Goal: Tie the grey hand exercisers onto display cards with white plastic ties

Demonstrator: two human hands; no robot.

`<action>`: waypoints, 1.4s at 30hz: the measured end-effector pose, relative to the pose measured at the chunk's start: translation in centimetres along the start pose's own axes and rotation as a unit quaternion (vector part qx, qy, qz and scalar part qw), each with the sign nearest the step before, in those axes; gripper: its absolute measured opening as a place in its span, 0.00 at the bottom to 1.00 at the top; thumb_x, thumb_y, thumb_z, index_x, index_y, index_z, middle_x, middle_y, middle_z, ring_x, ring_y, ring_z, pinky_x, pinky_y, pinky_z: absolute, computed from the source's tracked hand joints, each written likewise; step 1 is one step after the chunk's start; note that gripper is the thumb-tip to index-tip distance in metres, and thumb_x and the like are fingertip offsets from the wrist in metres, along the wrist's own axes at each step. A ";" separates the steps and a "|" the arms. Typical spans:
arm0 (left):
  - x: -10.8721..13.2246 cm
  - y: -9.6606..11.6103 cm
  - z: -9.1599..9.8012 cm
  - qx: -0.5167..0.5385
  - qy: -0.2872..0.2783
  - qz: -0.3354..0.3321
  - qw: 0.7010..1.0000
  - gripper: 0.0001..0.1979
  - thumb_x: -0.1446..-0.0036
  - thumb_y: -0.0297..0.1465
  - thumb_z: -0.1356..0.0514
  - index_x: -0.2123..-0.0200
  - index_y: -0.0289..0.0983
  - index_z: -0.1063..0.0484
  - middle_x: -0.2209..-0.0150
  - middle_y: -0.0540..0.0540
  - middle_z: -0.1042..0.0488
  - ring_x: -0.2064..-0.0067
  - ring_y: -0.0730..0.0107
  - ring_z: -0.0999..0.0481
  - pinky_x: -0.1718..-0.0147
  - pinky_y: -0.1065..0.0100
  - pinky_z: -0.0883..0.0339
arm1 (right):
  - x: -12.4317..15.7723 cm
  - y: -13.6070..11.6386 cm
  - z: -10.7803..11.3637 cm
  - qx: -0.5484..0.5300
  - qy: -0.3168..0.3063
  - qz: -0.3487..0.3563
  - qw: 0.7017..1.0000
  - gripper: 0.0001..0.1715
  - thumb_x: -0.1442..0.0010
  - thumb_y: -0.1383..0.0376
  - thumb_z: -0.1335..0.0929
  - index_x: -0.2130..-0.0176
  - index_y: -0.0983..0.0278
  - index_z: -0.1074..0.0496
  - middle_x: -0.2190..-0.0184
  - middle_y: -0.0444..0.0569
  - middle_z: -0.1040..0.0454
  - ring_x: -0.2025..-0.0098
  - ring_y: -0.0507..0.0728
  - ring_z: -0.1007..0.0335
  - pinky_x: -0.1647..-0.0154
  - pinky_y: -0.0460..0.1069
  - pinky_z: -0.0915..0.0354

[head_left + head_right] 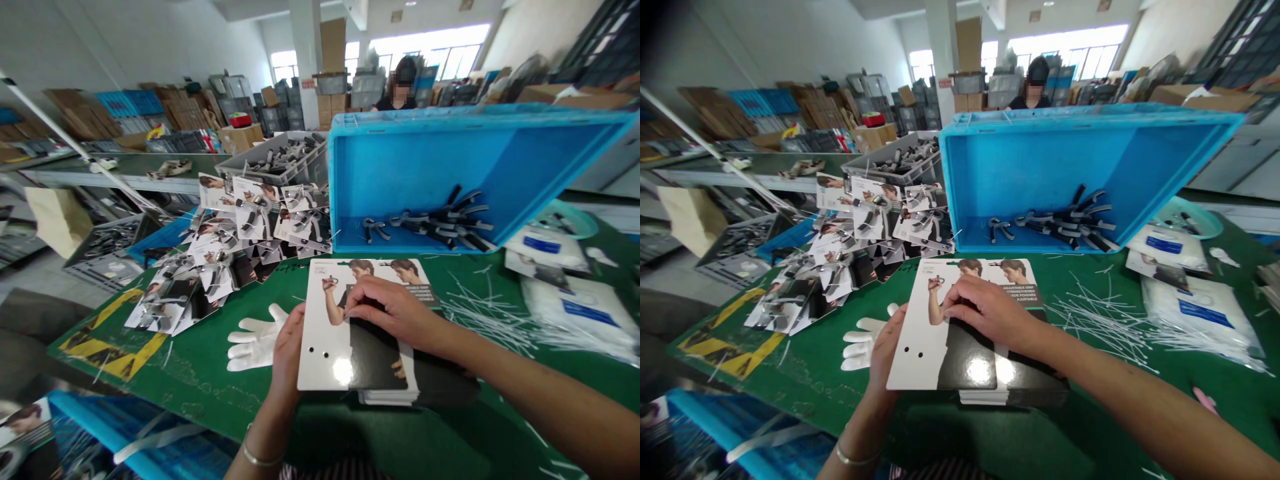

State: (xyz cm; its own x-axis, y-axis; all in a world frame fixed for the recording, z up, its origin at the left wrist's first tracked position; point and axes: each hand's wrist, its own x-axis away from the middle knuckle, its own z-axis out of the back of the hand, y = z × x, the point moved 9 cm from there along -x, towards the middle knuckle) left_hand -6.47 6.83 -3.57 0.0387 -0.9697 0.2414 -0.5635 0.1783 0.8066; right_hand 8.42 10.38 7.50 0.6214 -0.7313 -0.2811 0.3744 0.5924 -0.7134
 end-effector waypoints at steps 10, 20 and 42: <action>2.6 0.2 -1.7 -0.101 -0.051 0.084 0.990 0.27 0.50 0.35 0.30 0.46 0.35 0.29 0.63 0.41 0.19 0.75 0.65 0.22 0.79 0.69 0.27 | 6.4 6.5 9.7 0.000 0.276 -0.121 0.953 0.13 0.31 0.58 0.37 0.50 0.59 0.31 0.60 0.46 0.26 0.67 0.53 0.29 0.63 0.49 0.33; -0.6 -0.5 -5.0 -0.162 -0.136 0.098 0.972 0.27 0.44 0.37 0.34 0.43 0.33 0.31 0.72 0.47 0.25 0.79 0.72 0.30 0.88 0.73 0.33 | 21.4 24.8 11.1 0.243 0.155 -0.376 0.880 0.04 0.43 0.66 0.31 0.69 0.66 0.26 0.65 0.58 0.25 0.67 0.61 0.29 0.65 0.53 0.38; 0.4 2.4 -0.9 -0.136 0.000 0.038 0.990 0.18 0.50 0.33 0.30 0.56 0.34 0.24 0.64 0.45 0.21 0.71 0.70 0.25 0.73 0.70 0.28 | 19.0 23.4 14.5 -0.164 0.248 -0.357 0.886 0.33 0.47 0.47 0.27 0.47 0.58 0.31 0.67 0.45 0.23 0.77 0.49 0.40 0.76 0.47 0.41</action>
State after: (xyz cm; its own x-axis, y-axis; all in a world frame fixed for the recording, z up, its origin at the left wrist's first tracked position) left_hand -7.07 7.01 -1.00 0.0052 -0.9518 0.3068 -0.3221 0.2888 0.9016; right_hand 38.96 15.28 -5.17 -0.1020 -0.9866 0.1273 0.2796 -0.1513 -0.9481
